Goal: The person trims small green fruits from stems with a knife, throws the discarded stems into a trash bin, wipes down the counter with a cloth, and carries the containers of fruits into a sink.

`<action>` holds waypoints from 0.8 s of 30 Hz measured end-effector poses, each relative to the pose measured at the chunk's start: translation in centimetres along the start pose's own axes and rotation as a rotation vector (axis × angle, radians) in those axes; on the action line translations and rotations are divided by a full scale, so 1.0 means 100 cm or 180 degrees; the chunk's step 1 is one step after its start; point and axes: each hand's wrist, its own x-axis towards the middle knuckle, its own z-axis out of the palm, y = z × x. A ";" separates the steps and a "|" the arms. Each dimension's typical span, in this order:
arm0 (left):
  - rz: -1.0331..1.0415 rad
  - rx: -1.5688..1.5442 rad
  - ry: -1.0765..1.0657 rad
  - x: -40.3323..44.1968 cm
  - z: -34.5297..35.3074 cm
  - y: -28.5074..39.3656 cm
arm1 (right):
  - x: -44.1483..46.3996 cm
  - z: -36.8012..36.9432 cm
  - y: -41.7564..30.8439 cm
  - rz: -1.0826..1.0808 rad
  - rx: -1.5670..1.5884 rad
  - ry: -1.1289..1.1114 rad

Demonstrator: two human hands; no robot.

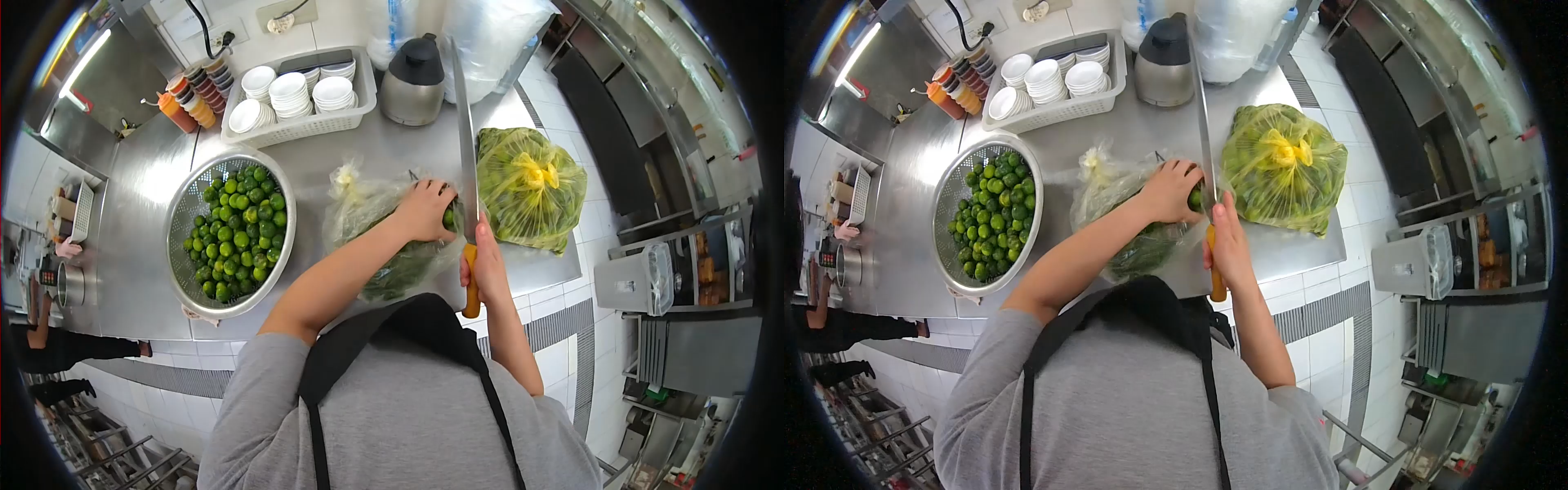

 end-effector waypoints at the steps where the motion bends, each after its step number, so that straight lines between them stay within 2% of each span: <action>1: 0.0015 -0.0070 -0.0067 -0.002 0.000 -0.001 | -0.001 0.004 -0.002 0.0061 -0.0020 0.0000; 3: 0.0071 -0.0206 -0.0173 -0.003 -0.007 -0.012 | -0.001 0.010 -0.008 0.0149 -0.0069 0.0018; 4: -0.0019 -0.0103 -0.0508 -0.008 -0.015 -0.021 | -0.003 0.009 -0.006 0.0185 -0.0100 -0.0036; 7: -0.0022 -0.0056 -0.0949 -0.033 -0.047 -0.037 | -0.003 0.008 -0.001 0.0245 -0.0187 -0.0255; 8: -0.0103 -0.0556 -0.0912 -0.041 -0.058 -0.053 | -0.004 0.007 0.003 0.0276 -0.0221 -0.0335; 9: -0.0227 -0.1082 -0.0858 -0.049 -0.065 -0.064 | -0.007 0.007 0.007 0.0333 -0.0281 -0.0444; 10: -0.0474 -0.1232 -0.0241 -0.053 -0.074 -0.059 | -0.006 0.009 0.006 0.0296 -0.0345 -0.0433; 13: -0.1184 -0.2336 0.0497 -0.057 -0.086 -0.043 | -0.009 0.018 -0.003 0.0189 -0.0308 -0.0417; 16: -0.1292 -0.1321 -0.0600 -0.055 -0.088 -0.018 | -0.009 0.025 -0.015 0.0269 0.0179 -0.0540; 19: -0.0368 -0.0058 -0.0160 -0.067 -0.044 -0.015 | 0.000 0.018 -0.010 0.0718 0.0435 -0.0916; 21: -0.0464 0.0067 -0.0009 -0.069 -0.030 -0.021 | 0.005 0.016 -0.005 0.0982 0.0419 -0.1066; 24: -0.0642 -0.0244 -0.0015 -0.080 -0.037 -0.022 | 0.005 0.021 0.004 0.0926 0.0179 -0.0843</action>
